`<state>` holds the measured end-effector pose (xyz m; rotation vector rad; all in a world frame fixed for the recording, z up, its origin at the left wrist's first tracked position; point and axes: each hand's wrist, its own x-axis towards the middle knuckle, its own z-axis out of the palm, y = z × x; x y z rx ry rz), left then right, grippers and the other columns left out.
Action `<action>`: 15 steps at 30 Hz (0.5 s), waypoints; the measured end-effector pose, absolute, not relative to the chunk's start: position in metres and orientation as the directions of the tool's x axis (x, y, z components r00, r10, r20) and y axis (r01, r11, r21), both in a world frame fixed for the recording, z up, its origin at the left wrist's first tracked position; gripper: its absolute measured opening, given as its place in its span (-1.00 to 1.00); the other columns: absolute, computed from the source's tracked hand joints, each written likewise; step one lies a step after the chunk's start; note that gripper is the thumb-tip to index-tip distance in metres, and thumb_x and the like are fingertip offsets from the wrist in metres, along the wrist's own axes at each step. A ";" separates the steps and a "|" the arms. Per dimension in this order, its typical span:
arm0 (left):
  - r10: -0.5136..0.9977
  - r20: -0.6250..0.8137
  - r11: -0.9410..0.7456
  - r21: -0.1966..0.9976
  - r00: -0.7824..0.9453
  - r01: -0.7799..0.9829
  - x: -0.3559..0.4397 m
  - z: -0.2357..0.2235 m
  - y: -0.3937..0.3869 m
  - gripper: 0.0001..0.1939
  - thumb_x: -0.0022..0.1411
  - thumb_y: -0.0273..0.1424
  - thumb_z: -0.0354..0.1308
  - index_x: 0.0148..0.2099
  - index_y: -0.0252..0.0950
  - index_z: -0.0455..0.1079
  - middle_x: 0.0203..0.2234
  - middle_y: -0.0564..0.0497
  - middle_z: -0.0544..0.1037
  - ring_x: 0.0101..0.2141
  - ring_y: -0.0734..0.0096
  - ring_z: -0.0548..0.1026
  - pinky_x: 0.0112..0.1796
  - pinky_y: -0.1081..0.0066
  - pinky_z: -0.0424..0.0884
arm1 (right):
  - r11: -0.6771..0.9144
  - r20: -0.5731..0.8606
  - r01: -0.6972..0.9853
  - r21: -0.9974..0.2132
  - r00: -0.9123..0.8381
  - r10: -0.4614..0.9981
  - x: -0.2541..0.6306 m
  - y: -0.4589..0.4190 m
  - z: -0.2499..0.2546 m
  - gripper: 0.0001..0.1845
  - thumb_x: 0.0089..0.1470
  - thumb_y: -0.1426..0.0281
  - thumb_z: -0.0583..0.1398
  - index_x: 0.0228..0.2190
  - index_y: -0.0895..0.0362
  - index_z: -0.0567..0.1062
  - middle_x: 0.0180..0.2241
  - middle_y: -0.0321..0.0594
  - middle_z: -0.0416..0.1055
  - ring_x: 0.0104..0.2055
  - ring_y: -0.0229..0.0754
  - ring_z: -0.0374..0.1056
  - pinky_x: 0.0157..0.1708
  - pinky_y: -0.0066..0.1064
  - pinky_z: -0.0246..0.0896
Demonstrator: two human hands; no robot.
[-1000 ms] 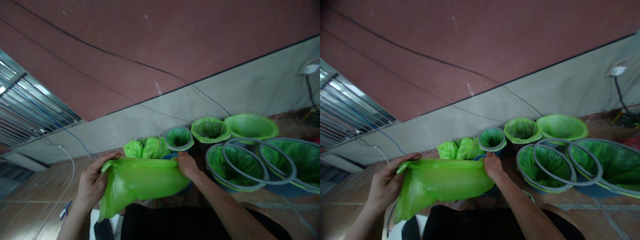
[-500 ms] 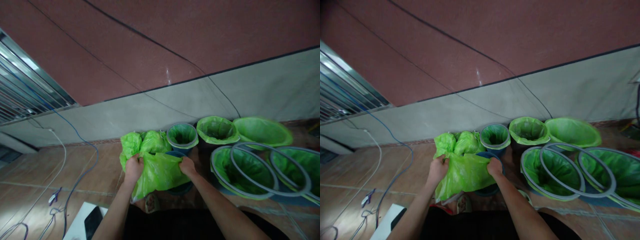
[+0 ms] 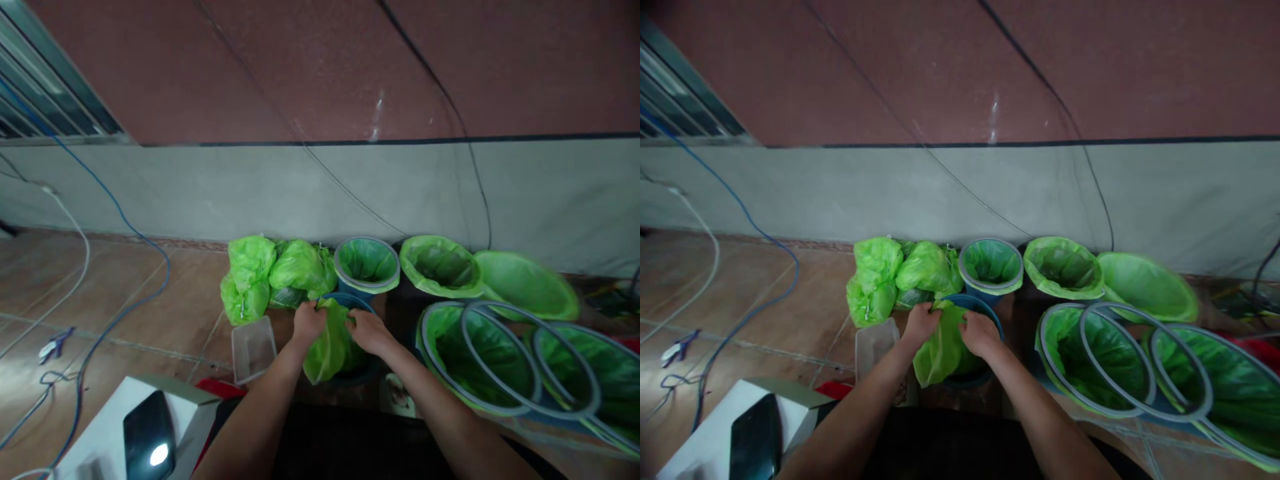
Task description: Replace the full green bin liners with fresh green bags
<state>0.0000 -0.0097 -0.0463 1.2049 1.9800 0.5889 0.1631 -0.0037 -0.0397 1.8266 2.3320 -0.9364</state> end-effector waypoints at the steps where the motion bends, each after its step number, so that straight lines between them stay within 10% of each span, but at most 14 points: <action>1: 0.878 -0.379 0.478 0.709 -0.291 0.519 0.003 -0.051 -0.007 -0.86 0.09 -0.42 0.12 -0.49 -0.30 0.39 -0.55 -0.04 0.51 -0.29 0.21 0.52 -0.26 0.37 0.35 | 0.143 -0.368 0.859 -0.492 -0.355 0.860 0.159 -0.007 -0.034 -0.66 0.20 0.26 0.03 -0.12 0.14 0.47 -0.24 -0.05 0.54 -0.13 -0.04 0.46 -0.16 -0.29 0.28; 6: 0.812 -0.538 0.583 0.771 -0.227 0.257 0.020 -0.062 -0.005 -0.83 0.18 -0.33 0.08 -0.33 -0.34 0.41 -0.53 -0.03 0.51 -0.44 0.36 0.51 -0.43 0.44 0.40 | 0.134 -0.372 0.831 -0.541 -0.378 0.848 0.147 -0.027 -0.036 -0.42 0.09 0.18 0.14 0.06 0.27 0.29 -0.21 0.00 0.52 -0.15 0.01 0.45 -0.21 -0.30 0.25; 11: 0.771 -0.627 0.636 0.763 -0.110 0.114 0.016 -0.059 -0.008 -0.67 0.18 -0.17 0.12 -0.15 -0.34 0.38 -0.35 -0.10 0.56 -0.38 0.37 0.52 -0.35 0.36 0.46 | 0.079 -0.407 0.937 -0.340 -0.223 0.886 0.161 -0.016 -0.059 -0.69 0.04 0.46 0.12 -0.13 0.20 0.41 -0.25 -0.04 0.51 -0.16 -0.05 0.45 -0.24 -0.36 0.21; 15: 0.731 -0.681 0.679 0.724 -0.031 0.121 0.011 -0.056 -0.015 -0.42 -0.04 -0.05 0.30 -0.01 -0.23 0.34 -0.18 -0.12 0.56 -0.26 0.24 0.52 -0.29 0.25 0.45 | 0.026 -0.353 0.853 -0.520 -0.243 0.903 0.175 -0.005 -0.067 -0.83 0.05 0.36 0.14 -0.35 0.19 0.48 -0.31 -0.09 0.51 -0.21 -0.08 0.43 -0.27 -0.37 0.23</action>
